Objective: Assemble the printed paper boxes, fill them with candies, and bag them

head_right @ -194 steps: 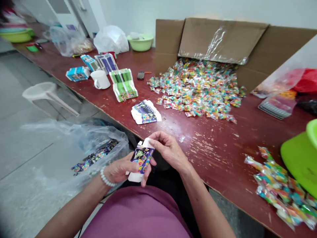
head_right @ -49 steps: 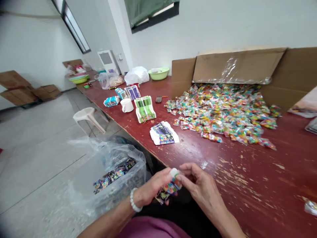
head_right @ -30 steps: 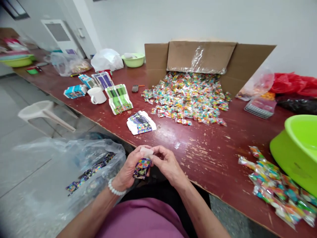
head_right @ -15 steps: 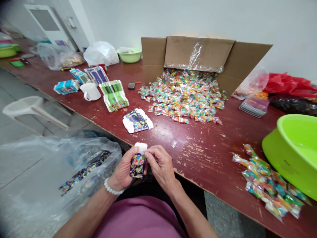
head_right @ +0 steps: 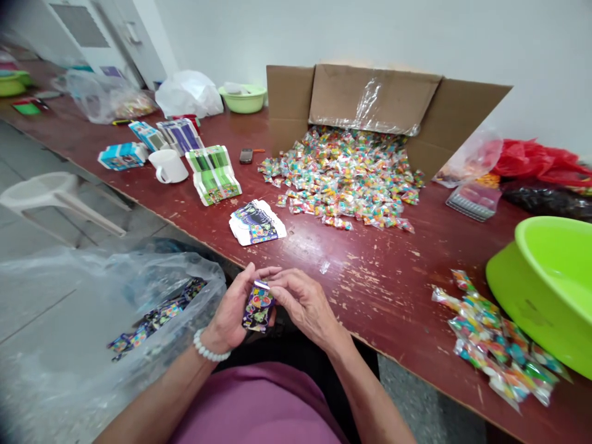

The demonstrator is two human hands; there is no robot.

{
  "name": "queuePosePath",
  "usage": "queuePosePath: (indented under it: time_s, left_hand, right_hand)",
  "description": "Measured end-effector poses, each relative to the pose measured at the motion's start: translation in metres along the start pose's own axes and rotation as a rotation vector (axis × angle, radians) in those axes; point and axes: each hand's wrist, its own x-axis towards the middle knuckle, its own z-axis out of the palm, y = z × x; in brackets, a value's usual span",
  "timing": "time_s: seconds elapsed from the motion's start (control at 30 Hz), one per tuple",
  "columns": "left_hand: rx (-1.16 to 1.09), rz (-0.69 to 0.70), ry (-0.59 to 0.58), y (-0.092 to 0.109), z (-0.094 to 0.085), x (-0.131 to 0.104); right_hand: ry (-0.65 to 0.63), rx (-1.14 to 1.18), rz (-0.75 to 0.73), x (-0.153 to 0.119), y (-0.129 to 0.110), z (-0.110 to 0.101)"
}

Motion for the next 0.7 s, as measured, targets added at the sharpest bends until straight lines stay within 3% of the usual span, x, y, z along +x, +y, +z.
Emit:
queuePosePath:
  time_s: [0.2,0.4,0.5,0.6,0.7]
  left_hand:
    - [0.134,0.122,0.029,-0.004,0.000,0.002]
    - [0.029,-0.066,-0.091,0.002,-0.004,0.002]
    - [0.072,-0.062,-0.047,0.005,-0.009,0.002]
    - [0.064,-0.049,-0.020,0.008,-0.012,0.001]
    - [0.001,-0.046,-0.036,0.010,-0.010,0.000]
  right_hand:
    - [0.074,0.071,0.187,0.006,-0.003,0.006]
    - [0.015,0.376,0.295,0.017,-0.002,0.008]
    - [0.005,0.268,0.236,0.015,-0.003,0.007]
    - [-0.028,0.053,0.087,0.008,-0.003,0.010]
    - [0.017,-0.018,-0.004,0.003,-0.001,0.019]
